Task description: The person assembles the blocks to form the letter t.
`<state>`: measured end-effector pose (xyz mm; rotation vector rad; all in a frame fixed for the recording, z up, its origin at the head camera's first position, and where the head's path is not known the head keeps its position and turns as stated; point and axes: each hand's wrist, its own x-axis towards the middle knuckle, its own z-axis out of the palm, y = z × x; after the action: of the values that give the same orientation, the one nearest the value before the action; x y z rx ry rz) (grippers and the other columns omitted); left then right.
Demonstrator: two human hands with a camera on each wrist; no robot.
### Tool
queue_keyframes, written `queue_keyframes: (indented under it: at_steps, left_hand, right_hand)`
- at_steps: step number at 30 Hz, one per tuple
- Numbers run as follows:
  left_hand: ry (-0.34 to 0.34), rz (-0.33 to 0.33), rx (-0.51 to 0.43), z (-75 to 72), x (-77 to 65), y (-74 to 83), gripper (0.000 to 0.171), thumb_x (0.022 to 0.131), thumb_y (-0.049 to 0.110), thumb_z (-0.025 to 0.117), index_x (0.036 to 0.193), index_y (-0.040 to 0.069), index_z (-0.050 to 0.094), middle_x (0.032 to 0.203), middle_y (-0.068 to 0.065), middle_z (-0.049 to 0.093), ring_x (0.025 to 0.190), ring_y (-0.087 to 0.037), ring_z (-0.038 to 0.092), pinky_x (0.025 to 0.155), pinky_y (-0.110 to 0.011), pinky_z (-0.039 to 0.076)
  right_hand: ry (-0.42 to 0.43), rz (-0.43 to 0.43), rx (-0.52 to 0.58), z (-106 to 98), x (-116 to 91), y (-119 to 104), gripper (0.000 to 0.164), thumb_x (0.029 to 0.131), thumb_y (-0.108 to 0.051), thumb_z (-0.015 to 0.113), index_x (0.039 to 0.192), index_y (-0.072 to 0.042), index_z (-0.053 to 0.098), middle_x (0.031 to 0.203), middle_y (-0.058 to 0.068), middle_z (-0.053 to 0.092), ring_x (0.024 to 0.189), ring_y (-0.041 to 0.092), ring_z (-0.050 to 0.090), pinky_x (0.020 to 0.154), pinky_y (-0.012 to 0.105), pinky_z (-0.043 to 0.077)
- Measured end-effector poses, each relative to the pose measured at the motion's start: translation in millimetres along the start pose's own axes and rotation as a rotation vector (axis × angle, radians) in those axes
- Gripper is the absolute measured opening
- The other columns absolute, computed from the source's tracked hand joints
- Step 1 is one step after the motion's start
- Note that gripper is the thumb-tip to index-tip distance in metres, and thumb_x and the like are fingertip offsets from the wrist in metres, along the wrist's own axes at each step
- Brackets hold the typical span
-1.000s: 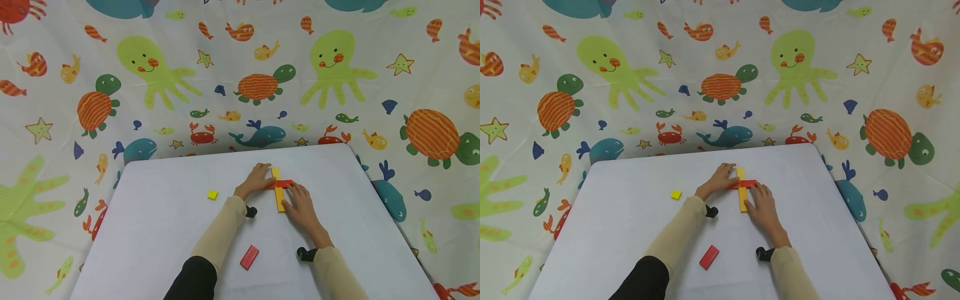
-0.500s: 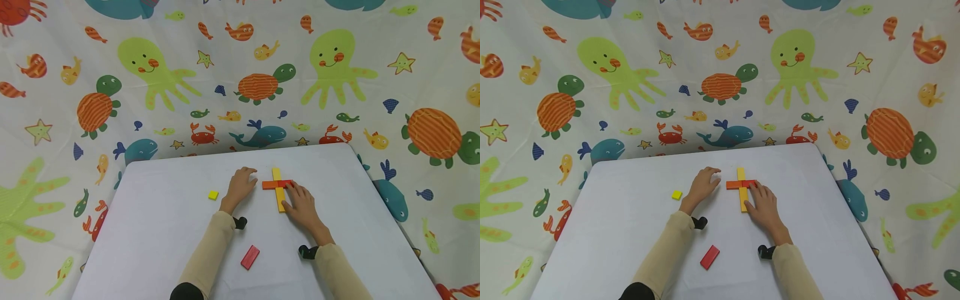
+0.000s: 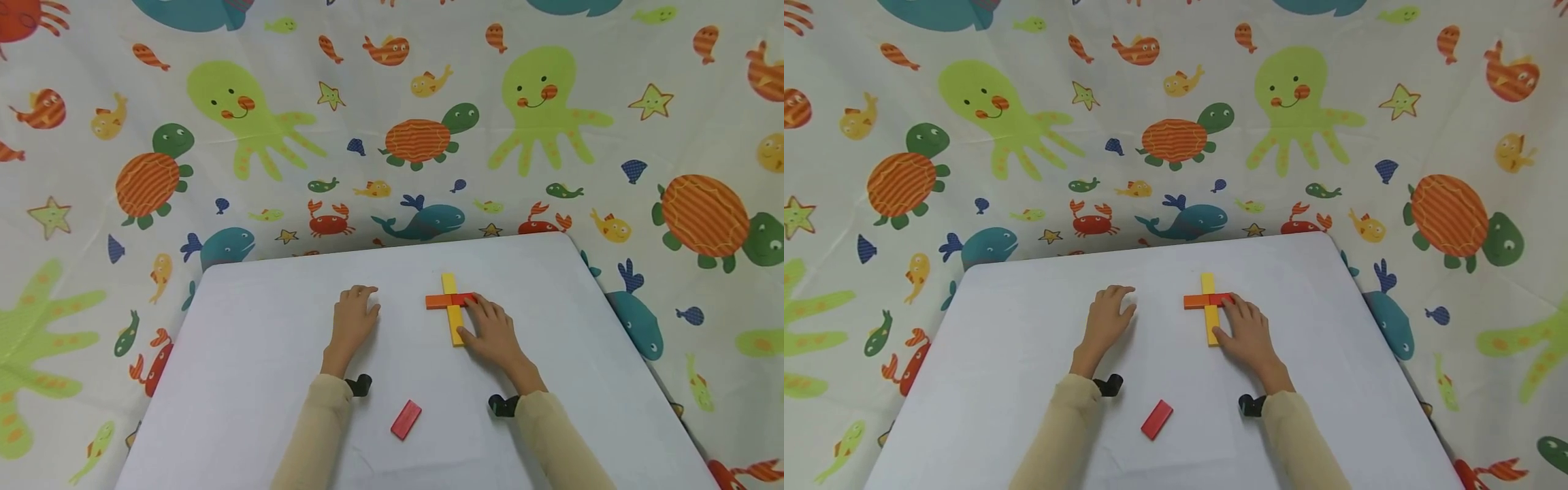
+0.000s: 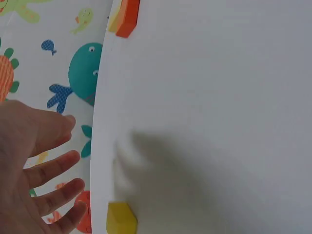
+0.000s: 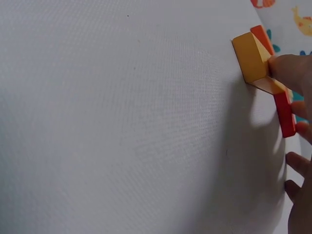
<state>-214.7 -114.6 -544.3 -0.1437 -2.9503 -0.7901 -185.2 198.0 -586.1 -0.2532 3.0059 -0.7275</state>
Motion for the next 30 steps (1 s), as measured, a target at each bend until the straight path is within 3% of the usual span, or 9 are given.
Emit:
queue_keyframes:
  at_steps: [4,16,25,30]
  left_hand:
    - [0.012,-0.038,-0.017,-6.4,-10.5,-14.2,0.04,0.1,0.022,0.067,0.138,0.011,0.065,0.142,-0.017,0.061,0.135,-0.043,0.052,0.102,-0.063,0.046]
    - [-0.062,-0.135,0.017,-17.3,-32.6,-47.2,0.052,0.096,0.017,0.07,0.146,0.008,0.059,0.148,-0.021,0.056,0.136,-0.046,0.051,0.105,-0.065,0.046]
    - [-0.048,-0.095,0.028,-18.0,-31.3,-57.7,0.045,0.095,0.007,0.069,0.139,0.009,0.065,0.141,-0.02,0.062,0.13,-0.045,0.054,0.101,-0.062,0.049]
    - [-0.026,-0.08,0.036,-16.7,-29.9,-61.6,0.037,0.095,0.009,0.071,0.132,0.01,0.069,0.137,-0.017,0.065,0.128,-0.042,0.056,0.099,-0.06,0.052]
  right_hand:
    - [-0.011,0.008,0.002,-2.0,0.6,-1.7,0.073,0.097,-0.043,0.064,0.159,-0.013,0.04,0.168,0.018,0.031,0.147,0.049,0.033,0.114,0.073,0.032]
    - [-0.018,0.025,0.013,-2.0,-0.5,-0.8,0.074,0.097,-0.046,0.065,0.159,-0.015,0.04,0.169,0.017,0.031,0.149,0.049,0.032,0.114,0.073,0.032]
    - [-0.014,0.011,0.023,-3.9,-0.3,-0.2,0.073,0.097,-0.045,0.063,0.159,-0.014,0.039,0.169,0.017,0.03,0.148,0.049,0.031,0.115,0.073,0.031]
    - [-0.019,0.006,0.023,-5.6,-0.3,-0.9,0.073,0.098,-0.046,0.063,0.158,-0.013,0.04,0.168,0.018,0.031,0.148,0.05,0.032,0.113,0.073,0.033]
